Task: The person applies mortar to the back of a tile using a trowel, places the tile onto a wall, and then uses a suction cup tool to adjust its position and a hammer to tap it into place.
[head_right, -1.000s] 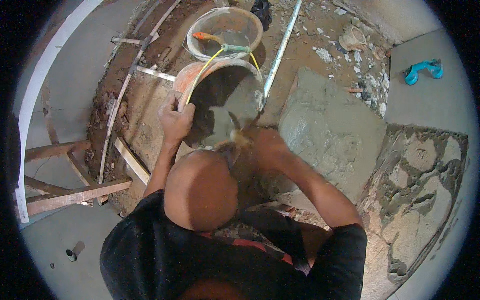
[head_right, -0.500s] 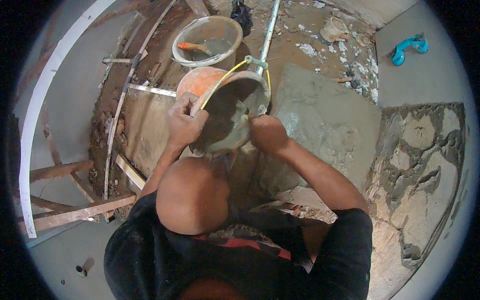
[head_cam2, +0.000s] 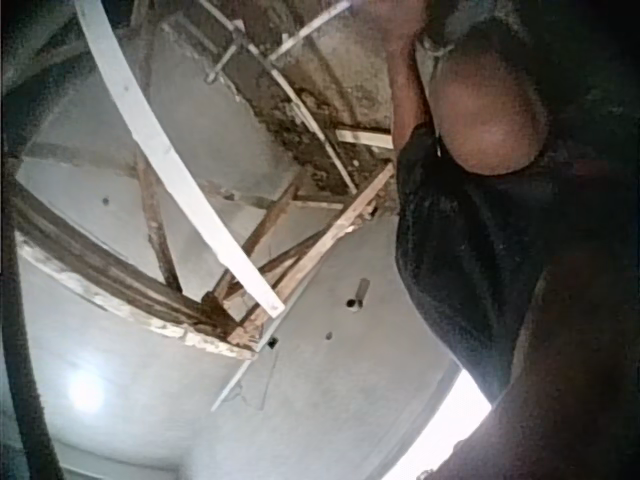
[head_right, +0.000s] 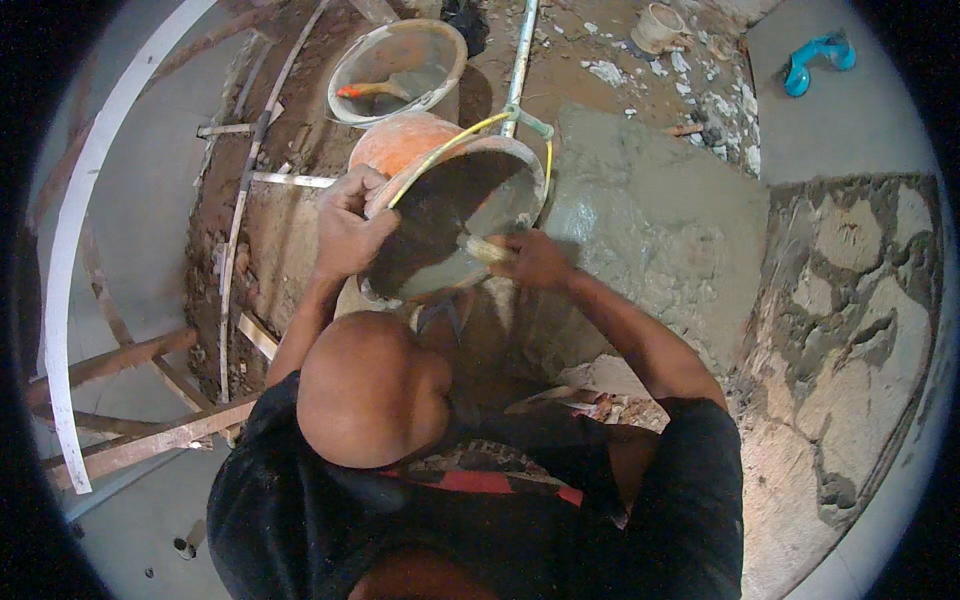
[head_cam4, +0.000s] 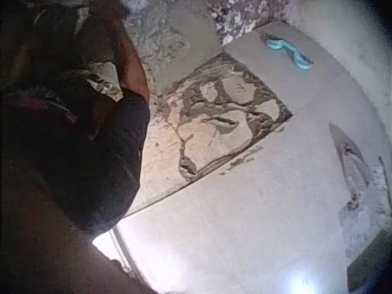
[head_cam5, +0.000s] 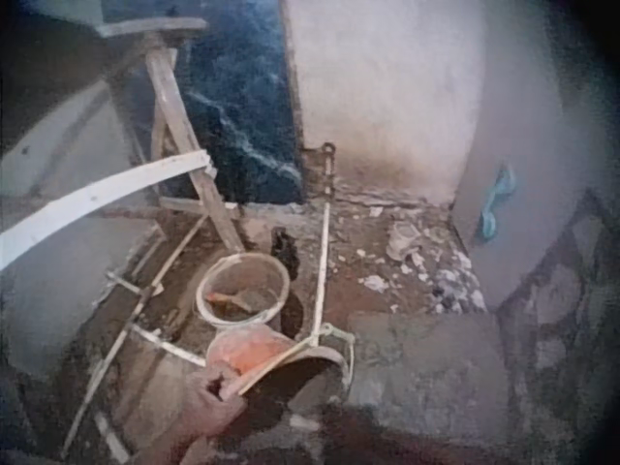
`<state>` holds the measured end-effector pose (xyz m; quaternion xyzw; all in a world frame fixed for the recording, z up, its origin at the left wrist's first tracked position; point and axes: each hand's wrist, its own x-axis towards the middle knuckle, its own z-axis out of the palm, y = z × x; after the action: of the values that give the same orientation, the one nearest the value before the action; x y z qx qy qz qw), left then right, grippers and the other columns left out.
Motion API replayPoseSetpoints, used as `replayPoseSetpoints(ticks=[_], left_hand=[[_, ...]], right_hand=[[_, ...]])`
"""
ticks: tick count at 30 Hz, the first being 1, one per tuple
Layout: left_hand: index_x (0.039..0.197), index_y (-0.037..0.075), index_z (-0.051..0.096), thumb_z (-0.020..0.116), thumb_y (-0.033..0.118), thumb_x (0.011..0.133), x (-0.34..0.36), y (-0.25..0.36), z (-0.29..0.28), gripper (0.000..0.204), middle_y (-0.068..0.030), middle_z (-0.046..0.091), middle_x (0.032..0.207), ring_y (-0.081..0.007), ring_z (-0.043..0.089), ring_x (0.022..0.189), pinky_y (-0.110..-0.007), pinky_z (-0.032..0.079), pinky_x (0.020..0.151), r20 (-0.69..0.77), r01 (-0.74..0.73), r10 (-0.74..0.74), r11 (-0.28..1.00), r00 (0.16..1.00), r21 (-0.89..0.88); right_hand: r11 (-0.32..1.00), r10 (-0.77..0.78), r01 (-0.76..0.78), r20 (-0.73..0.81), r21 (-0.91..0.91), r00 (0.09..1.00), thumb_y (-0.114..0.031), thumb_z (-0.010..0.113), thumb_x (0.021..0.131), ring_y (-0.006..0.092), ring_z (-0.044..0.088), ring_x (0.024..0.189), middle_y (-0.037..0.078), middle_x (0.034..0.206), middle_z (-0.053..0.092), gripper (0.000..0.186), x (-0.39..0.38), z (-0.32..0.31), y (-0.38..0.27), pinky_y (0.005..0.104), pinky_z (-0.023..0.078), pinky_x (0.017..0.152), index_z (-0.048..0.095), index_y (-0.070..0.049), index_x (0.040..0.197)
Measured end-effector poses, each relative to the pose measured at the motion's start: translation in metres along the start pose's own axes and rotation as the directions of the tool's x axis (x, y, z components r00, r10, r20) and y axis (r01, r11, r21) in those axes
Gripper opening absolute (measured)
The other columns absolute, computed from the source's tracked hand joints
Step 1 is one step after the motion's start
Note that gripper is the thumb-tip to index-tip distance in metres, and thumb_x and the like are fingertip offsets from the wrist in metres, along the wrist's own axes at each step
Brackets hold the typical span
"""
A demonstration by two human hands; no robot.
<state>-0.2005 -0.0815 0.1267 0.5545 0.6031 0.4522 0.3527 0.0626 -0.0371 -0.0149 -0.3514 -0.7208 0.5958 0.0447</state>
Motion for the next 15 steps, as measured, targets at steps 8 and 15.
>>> replayPoseSetpoints(ticks=[8,15], left_hand=[[0.079,0.000,0.057,0.061,0.002,0.067,0.005,0.013,0.019,0.013,0.0007,0.048,0.075,-0.0092,0.044,0.069,-0.025,0.039,0.061,-0.167,0.034,-0.015,0.993,0.986,0.114],[0.073,0.005,0.049,0.059,0.001,0.070,0.013,-0.004,0.030,0.012,0.0017,0.043,0.073,-0.0087,0.040,0.067,-0.025,0.036,0.061,-0.271,0.103,-0.104,0.995,0.957,-0.016]], right_hand=[[0.891,0.060,-0.036,-0.037,0.452,0.998,-0.027,0.073,0.083,0.0053,0.048,0.057,-0.002,0.073,0.060,0.056,-0.027,0.028,0.012,0.0234,0.042,0.054,0.058,-0.003,0.131],[0.846,0.169,-0.175,0.058,0.504,0.984,-0.029,0.073,0.083,0.0063,0.054,0.057,-0.002,0.076,0.063,0.057,-0.083,-0.029,-0.014,0.0238,0.045,0.051,0.057,-0.009,0.133]])
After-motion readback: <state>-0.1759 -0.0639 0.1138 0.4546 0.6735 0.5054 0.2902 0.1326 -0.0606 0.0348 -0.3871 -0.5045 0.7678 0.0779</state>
